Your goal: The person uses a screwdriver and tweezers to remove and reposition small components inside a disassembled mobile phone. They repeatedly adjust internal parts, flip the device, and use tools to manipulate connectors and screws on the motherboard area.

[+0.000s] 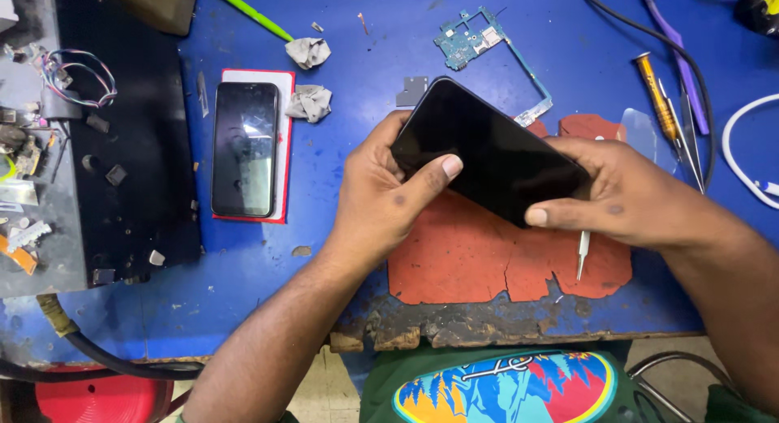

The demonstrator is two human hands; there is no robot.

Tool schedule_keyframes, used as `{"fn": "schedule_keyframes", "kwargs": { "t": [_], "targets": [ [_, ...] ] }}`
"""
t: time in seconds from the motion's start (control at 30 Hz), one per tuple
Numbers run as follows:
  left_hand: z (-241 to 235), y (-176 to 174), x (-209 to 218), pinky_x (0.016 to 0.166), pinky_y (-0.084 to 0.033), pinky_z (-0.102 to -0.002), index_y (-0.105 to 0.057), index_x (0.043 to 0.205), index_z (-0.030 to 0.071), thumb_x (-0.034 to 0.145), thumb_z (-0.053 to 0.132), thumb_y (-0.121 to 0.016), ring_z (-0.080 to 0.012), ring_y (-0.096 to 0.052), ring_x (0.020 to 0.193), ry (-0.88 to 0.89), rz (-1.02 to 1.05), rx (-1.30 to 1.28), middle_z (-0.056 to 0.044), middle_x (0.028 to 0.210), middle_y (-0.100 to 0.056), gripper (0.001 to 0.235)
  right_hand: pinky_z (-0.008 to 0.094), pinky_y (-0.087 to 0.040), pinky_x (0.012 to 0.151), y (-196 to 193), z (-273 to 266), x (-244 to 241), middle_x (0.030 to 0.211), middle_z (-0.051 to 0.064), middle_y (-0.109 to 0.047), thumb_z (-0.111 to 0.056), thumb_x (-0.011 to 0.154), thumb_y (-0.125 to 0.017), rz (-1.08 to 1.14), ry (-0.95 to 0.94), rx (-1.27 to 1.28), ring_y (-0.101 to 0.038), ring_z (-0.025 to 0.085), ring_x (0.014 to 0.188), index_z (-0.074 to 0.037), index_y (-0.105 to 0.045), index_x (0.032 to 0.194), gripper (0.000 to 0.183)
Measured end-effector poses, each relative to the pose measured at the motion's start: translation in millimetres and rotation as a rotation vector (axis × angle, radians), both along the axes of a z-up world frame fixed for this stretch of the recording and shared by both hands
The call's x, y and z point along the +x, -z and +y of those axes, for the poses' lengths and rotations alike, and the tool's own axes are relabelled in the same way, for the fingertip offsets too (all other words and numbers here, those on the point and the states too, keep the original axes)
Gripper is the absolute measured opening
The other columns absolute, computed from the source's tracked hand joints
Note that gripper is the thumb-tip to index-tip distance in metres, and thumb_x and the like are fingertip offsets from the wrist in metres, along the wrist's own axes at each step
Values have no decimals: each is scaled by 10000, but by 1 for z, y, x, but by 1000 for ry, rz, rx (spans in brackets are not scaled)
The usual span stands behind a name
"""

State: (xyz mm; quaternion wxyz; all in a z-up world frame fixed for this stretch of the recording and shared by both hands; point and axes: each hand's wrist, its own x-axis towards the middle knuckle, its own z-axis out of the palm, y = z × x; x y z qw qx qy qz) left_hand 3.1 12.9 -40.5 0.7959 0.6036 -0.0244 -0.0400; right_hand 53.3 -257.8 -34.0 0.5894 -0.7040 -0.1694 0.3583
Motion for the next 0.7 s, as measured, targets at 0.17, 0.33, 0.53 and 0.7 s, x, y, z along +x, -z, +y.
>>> {"fn": "schedule_keyframes", "kwargs": {
  "t": [0.17, 0.33, 0.53, 0.7],
  "targets": [
    [-5, -4, -3, 992, -532, -257, -581, 1329, -23, 1031, 152, -701, -81, -644, 1084, 38, -42, 32, -27, 1157, -692, 366, 404, -562, 976, -4, 1, 4, 1281, 212, -689, -293, 1004, -636, 270, -118, 344, -693, 277, 1165, 36, -394, 1553, 684],
    [0, -5, -4, 851, -542, -242, -633, 1254, 7, 1091, 258, -602, -62, -629, 947, 38, -89, 262, -5, 1009, -672, 302, 474, -547, 998, -10, 4, 1, 1297, 273, -670, -421, 1063, -506, 436, -147, 490, -671, 354, 1184, 60, -325, 1590, 736],
    [9, -8, -2, 819, -564, -267, -642, 1255, -8, 1143, 287, -535, -101, -678, 903, 31, -138, 138, -41, 995, -698, 333, 472, -505, 1073, -11, -7, 0, 1300, 305, -674, -410, 1066, -477, 348, -120, 407, -667, 360, 1207, 151, -391, 1551, 746],
    [7, -10, -3, 787, -592, -292, -614, 1289, -22, 1118, 277, -538, -143, -717, 870, 43, -96, 108, -77, 1026, -711, 353, 473, -514, 1042, -7, -12, 2, 1312, 302, -663, -411, 1060, -463, 413, -95, 440, -669, 360, 1181, 128, -393, 1550, 732]
  ]
}}
